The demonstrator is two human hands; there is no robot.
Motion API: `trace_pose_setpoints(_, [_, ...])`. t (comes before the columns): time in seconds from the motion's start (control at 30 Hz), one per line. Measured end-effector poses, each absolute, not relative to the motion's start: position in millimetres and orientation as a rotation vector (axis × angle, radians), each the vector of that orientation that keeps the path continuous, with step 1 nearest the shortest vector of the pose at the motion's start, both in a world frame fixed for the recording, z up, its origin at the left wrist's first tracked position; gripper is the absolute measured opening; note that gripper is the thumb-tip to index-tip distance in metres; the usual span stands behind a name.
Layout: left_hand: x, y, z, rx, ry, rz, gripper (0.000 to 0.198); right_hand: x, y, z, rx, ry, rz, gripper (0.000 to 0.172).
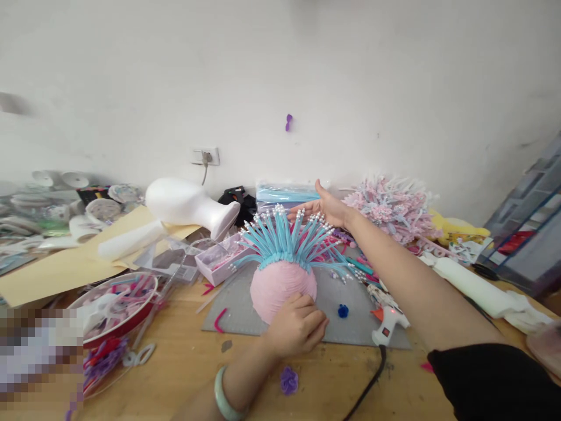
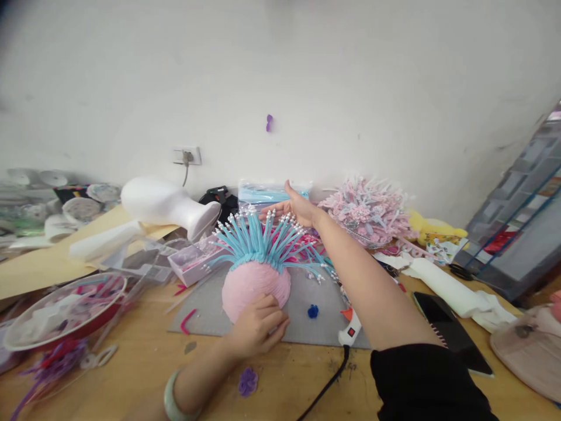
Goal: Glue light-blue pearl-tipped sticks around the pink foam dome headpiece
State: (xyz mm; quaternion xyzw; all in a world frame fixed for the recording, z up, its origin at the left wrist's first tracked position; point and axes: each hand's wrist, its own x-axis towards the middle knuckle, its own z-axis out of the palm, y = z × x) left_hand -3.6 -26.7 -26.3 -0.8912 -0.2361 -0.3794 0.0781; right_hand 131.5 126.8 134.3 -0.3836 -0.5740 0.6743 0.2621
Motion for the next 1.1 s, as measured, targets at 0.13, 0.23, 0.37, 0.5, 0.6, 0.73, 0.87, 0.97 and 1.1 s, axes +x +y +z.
trace_pose_setpoints(0.13, [-4,-28,-25,-2.687,-0.722,-1.101,0.026,134,125,135,-1.056,-1.576,1.803,0.085])
trace_pose_setpoints(0.23, [-3,-28,-24,-2.690,-0.716,-1.096,0.026,130,135,131,-1.174,-1.624,1.623,0.077])
trace_pose_setpoints(0.37, [-3,-28,-23,-2.672,-0.708,-1.134,0.025,114,151,133,-1.481,-1.801,1.041,0.063])
trace_pose_setpoints(0.5, [-3,-27,-24,-2.668,-0.692,-1.145,0.025,87,146,143,-1.451,-2.197,0.524,0.056])
trace_pose_setpoints(0.6, [-3,-26,-26,-2.662,-0.699,-1.126,0.024,69,134,146,-1.422,-2.386,0.316,0.042])
trace_pose_setpoints(0.73, [-3,-25,-26,-2.659,-0.697,-1.129,0.024,62,123,147,-1.423,-2.353,0.190,0.016])
trace_pose_setpoints(0.87, [-4,-26,-26,-2.672,-0.694,-1.109,0.025,72,118,153,-1.337,-2.366,0.217,0.013])
trace_pose_setpoints(0.97, [-4,-27,-26,-2.674,-0.690,-1.101,0.026,83,116,158,-1.346,-2.353,0.269,0.012])
trace_pose_setpoints(1.1, [-3,-26,-26,-2.661,-0.692,-1.121,0.026,95,115,161,-1.285,-2.403,0.389,0.014])
